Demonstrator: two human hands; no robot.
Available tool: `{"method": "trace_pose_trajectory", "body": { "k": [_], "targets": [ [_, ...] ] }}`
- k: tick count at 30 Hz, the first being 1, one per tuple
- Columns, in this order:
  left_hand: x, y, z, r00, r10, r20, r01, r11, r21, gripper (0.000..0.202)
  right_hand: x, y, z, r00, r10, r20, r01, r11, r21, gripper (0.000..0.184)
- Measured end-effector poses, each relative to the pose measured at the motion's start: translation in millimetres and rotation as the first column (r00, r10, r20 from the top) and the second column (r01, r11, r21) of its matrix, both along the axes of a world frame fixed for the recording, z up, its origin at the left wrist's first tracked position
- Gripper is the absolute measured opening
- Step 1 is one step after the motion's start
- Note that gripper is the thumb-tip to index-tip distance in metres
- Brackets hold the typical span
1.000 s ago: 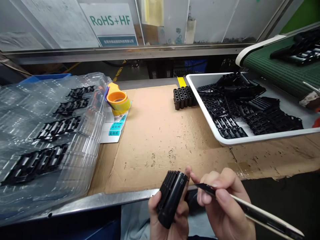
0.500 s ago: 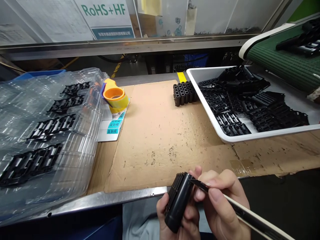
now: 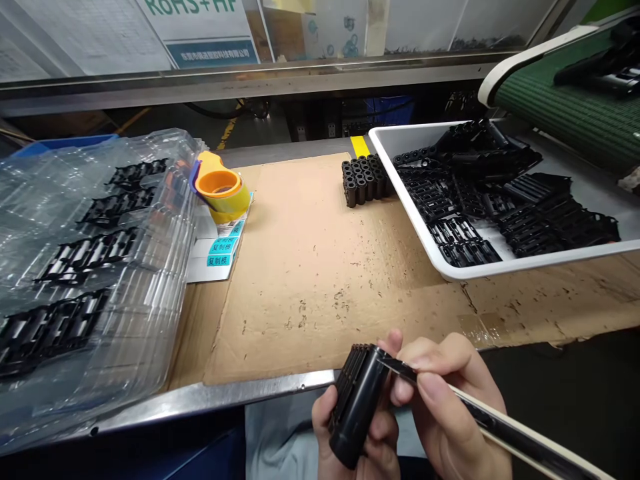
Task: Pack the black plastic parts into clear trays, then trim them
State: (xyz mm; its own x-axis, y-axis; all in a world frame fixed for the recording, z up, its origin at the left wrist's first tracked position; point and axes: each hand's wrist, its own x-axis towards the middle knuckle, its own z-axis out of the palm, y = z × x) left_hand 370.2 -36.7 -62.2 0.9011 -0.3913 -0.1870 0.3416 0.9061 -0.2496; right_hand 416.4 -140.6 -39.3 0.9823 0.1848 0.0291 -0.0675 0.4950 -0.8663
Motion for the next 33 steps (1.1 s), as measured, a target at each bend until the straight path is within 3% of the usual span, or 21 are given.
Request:
{"method": "trace_pose_trajectory", "body": {
  "k": [2,7,9,13,18,20,24,29,33],
  "targets": [
    [-0.5,0.0,-0.3,1.0,0.001,-0.002,-0.001,1.0,0.017,0.032,-1.7,-0.1,0.1,0.999,-0.028,-0.02,0.028,0.999,0.014,0.006],
    [-0.5,1.6,-1.0,1.0,-0.01,-0.022,0.01,1.0,0.021,0.043,0.3,-5.1,-2.5,0.996,0.082,0.046,-0.083,0.996,0.015,0.009],
    [0.0,1.6,-0.6,1.0,-0.009,-0.014,0.009,1.0,0.007,0.048,-1.3,-2.5,-0.9,0.999,0.038,0.025,-0.038,0.999,0.013,0.008],
    [-0.4,0.7,0.5,1.0,0.0,-0.015,0.0,1.0,0.009,0.04,-7.7,5.0,2.7,0.994,-0.101,-0.03,0.101,0.995,0.008,0.005],
    [-2.8,1.0,0.9,0.998,-0.025,-0.061,0.03,0.997,0.072,0.066,-3.7,-2.3,-1.5,0.996,0.006,0.093,-0.008,1.0,0.018,0.01],
    [-3.3,1.1,1.2,0.995,-0.032,-0.093,0.04,0.996,0.081,0.071,-2.8,-3.6,-1.1,0.991,-0.03,0.127,0.031,1.0,-0.007,0.01],
    [-3.6,0.5,1.5,0.995,-0.027,-0.096,0.036,0.995,0.089,0.067,-8.6,4.1,5.1,0.989,-0.143,0.021,0.143,0.99,0.018,0.007],
    [-4.5,-0.6,0.8,0.998,-0.014,-0.057,0.016,0.999,0.042,0.05,-13.9,11.7,6.4,0.982,-0.183,0.035,0.184,0.983,-0.006,0.007],
    [-5.4,-0.8,0.7,0.998,-0.013,-0.057,0.015,0.999,0.042,0.061,-15.8,13.8,6.1,0.975,-0.219,0.037,0.219,0.976,-0.013,0.007]
  ]
}}
